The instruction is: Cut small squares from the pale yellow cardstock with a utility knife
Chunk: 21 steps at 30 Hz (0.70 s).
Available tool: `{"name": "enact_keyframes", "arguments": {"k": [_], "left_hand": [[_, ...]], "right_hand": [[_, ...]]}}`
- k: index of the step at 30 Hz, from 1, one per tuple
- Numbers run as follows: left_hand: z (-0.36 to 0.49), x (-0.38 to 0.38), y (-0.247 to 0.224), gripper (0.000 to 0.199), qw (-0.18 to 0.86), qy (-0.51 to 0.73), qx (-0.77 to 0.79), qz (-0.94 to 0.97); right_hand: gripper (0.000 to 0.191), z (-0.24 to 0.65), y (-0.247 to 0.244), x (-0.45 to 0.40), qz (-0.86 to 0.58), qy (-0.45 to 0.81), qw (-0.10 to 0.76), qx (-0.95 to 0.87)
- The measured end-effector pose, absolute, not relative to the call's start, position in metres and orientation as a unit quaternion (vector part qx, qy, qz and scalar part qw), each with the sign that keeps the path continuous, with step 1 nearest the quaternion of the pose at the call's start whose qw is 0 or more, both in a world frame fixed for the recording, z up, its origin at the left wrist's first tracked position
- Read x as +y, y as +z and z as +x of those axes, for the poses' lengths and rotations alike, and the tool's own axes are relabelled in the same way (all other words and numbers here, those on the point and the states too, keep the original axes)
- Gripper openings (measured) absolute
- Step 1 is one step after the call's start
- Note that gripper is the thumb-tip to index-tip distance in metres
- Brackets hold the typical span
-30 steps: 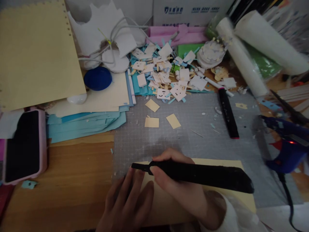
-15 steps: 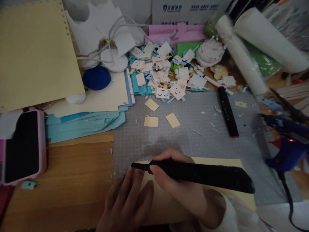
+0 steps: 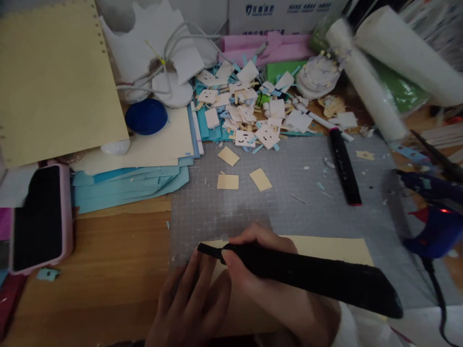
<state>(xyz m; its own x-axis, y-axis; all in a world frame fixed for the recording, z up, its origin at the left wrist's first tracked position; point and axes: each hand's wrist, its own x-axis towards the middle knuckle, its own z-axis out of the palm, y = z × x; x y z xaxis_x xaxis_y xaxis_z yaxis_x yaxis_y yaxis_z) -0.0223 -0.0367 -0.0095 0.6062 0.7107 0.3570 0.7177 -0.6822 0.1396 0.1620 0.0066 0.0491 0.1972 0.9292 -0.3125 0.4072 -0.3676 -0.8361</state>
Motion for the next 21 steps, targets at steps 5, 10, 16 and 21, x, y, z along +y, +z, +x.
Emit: {"name": "enact_keyframes", "arguments": {"k": [5,10,16,21], "left_hand": [[-0.0256,-0.0351,-0.007,0.023,0.015,-0.17,-0.381,-0.908],[-0.0263,-0.0346,-0.0065,0.021,0.01,-0.172,-0.384,-0.907],[-0.0272,-0.0341,-0.0067,0.022,0.007,-0.167,-0.379,-0.91],[-0.0262,-0.0337,-0.0071,0.021,-0.006,-0.17,-0.383,-0.908]], "right_hand": [[0.009,0.1649,0.0448,0.0075,-0.695,0.405,0.312,-0.506],[0.012,0.1688,0.045,0.0064,-0.698,0.406,0.308,-0.504],[0.01,0.1679,0.0483,0.0049,-0.712,0.41,0.305,-0.482],[0.011,0.1715,0.0402,0.0044,-0.701,0.402,0.324,-0.493]]}}
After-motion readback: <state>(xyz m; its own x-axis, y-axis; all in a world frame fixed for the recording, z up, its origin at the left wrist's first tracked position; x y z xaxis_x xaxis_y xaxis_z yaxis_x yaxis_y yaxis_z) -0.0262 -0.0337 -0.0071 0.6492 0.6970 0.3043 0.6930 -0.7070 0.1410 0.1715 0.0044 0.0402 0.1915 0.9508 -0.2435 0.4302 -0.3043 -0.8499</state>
